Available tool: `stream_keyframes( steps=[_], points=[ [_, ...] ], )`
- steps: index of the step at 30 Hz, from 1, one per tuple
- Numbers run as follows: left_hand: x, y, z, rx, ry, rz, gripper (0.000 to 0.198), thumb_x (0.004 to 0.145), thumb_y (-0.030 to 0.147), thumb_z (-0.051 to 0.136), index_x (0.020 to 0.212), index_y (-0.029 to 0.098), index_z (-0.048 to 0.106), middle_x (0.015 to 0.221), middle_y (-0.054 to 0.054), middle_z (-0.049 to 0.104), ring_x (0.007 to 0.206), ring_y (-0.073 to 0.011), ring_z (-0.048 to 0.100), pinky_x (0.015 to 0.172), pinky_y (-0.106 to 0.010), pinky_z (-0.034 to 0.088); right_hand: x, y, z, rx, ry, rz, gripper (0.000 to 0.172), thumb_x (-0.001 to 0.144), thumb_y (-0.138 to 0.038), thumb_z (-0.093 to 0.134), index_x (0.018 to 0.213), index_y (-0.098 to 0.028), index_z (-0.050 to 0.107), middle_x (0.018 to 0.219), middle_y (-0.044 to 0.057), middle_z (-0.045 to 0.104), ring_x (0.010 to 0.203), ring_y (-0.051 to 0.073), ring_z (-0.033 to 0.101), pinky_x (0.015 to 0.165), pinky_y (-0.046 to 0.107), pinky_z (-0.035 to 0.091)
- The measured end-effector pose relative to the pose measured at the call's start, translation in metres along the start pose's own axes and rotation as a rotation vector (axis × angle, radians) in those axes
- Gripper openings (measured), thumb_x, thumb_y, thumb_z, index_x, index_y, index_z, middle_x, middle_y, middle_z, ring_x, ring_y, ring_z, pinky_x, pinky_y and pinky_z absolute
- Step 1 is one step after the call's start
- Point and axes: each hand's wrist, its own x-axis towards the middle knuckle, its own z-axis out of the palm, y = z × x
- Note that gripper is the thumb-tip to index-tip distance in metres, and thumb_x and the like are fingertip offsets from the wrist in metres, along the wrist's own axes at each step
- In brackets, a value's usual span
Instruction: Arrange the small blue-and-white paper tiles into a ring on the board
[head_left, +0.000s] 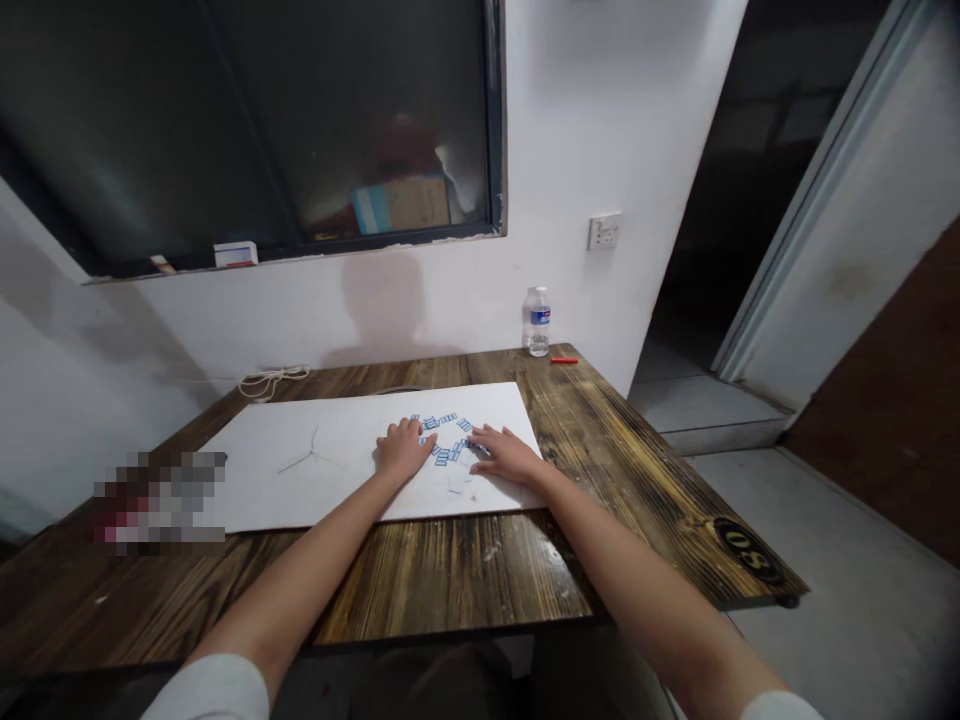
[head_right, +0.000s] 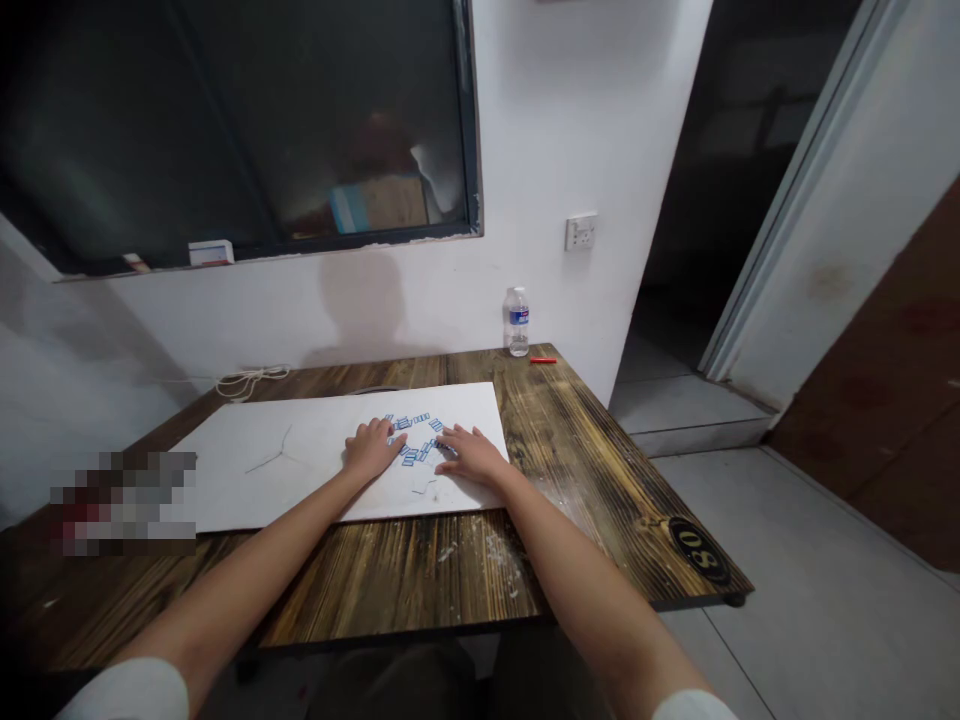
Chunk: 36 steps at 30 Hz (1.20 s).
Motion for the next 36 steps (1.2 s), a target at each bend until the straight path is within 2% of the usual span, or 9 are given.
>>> stream_keyframes(
  steps=[6, 10, 14, 18, 23, 27, 29, 31, 36],
  points=[
    [0.017, 0.009, 0.007, -0.036, 0.146, 0.078, 0.052, 0.091, 0.051, 0.038, 0.131, 0.021, 0.049, 0.138, -0.014, 0.048, 0.129, -0.0307, 0.038, 0.103, -0.045, 0.030, 0.003, 0.005, 0.002, -0.017, 0.036, -0.013, 0.073, 0.078, -0.054, 0.066, 0.141, -0.026, 0.042, 0.153, 0.010, 0.031, 0.141, 0.027, 0.026, 0.113, 0.049, 0.020],
    [0.024, 0.002, 0.013, -0.107, -0.101, 0.371, 0.051, 0.093, 0.052, 0.030, 0.139, 0.033, 0.043, 0.151, -0.003, 0.037, 0.140, -0.0276, 0.025, 0.111, -0.049, 0.019, 0.004, 0.006, 0.002, -0.006, 0.128, 0.038, 0.077, 0.075, -0.052, 0.069, 0.141, -0.021, 0.044, 0.151, 0.011, 0.035, 0.136, 0.025, 0.036, 0.111, 0.037, 0.028],
    [0.023, -0.006, 0.011, -0.198, -0.248, 0.629, 0.054, 0.095, 0.054, 0.021, 0.141, 0.033, 0.041, 0.152, -0.004, 0.033, 0.143, -0.0265, 0.021, 0.111, -0.053, 0.016, 0.005, 0.005, 0.004, -0.027, 0.194, 0.137, 0.072, 0.078, -0.052, 0.066, 0.138, -0.019, 0.047, 0.149, 0.011, 0.038, 0.135, 0.025, 0.038, 0.110, 0.037, 0.029],
    [0.011, -0.009, -0.002, -0.271, -0.283, 0.900, 0.058, 0.093, 0.059, 0.024, 0.140, 0.033, 0.043, 0.149, -0.005, 0.039, 0.142, -0.0236, 0.024, 0.113, -0.045, 0.018, 0.006, 0.006, 0.008, -0.065, 0.271, 0.214, 0.060, 0.083, -0.047, 0.060, 0.135, -0.019, 0.050, 0.147, 0.011, 0.042, 0.133, 0.025, 0.039, 0.109, 0.039, 0.030],
    [-0.019, -0.012, -0.023, -0.334, -0.151, 0.909, 0.068, 0.089, 0.067, 0.017, 0.135, 0.030, 0.051, 0.149, -0.003, 0.039, 0.144, -0.0236, 0.019, 0.115, -0.043, 0.011, 0.006, 0.007, 0.008, -0.074, 0.340, 0.223, 0.046, 0.089, -0.034, 0.052, 0.132, -0.017, 0.053, 0.140, 0.011, 0.050, 0.129, 0.023, 0.043, 0.108, 0.037, 0.032],
    [-0.043, -0.016, -0.030, -0.291, -0.339, 1.076, 0.060, 0.090, 0.064, 0.026, 0.135, 0.035, 0.051, 0.147, 0.000, 0.043, 0.141, -0.0244, 0.027, 0.114, -0.040, 0.017, 0.002, 0.002, 0.000, -0.028, 0.291, 0.030, 0.033, 0.094, -0.035, 0.044, 0.112, -0.021, 0.068, 0.120, 0.010, 0.065, 0.116, 0.023, 0.054, 0.103, 0.038, 0.037],
    [-0.051, -0.018, -0.029, -0.264, -0.394, 1.053, 0.054, 0.091, 0.060, 0.030, 0.137, 0.037, 0.048, 0.146, 0.001, 0.044, 0.140, -0.0240, 0.030, 0.113, -0.040, 0.021, -0.001, 0.000, -0.005, 0.015, 0.185, -0.146, 0.033, 0.094, -0.037, 0.044, 0.105, -0.023, 0.072, 0.113, 0.007, 0.069, 0.112, 0.020, 0.058, 0.102, 0.036, 0.039],
    [-0.056, -0.020, -0.026, -0.241, -0.353, 0.979, 0.051, 0.094, 0.055, 0.030, 0.137, 0.035, 0.048, 0.145, 0.001, 0.045, 0.139, -0.0234, 0.032, 0.112, -0.041, 0.024, -0.004, 0.001, -0.008, 0.039, 0.088, -0.301, 0.032, 0.094, -0.036, 0.045, 0.103, -0.024, 0.073, 0.114, 0.005, 0.070, 0.112, 0.017, 0.059, 0.104, 0.033, 0.037],
    [-0.061, -0.025, -0.011, -0.172, -0.126, 0.682, 0.046, 0.094, 0.044, 0.035, 0.132, 0.028, 0.055, 0.140, -0.003, 0.051, 0.134, -0.0240, 0.039, 0.107, -0.042, 0.032, -0.010, 0.011, -0.011, 0.039, 0.145, -0.346, 0.032, 0.094, -0.036, 0.046, 0.107, -0.021, 0.071, 0.115, 0.008, 0.069, 0.113, 0.017, 0.060, 0.106, 0.033, 0.036]
  ],
)
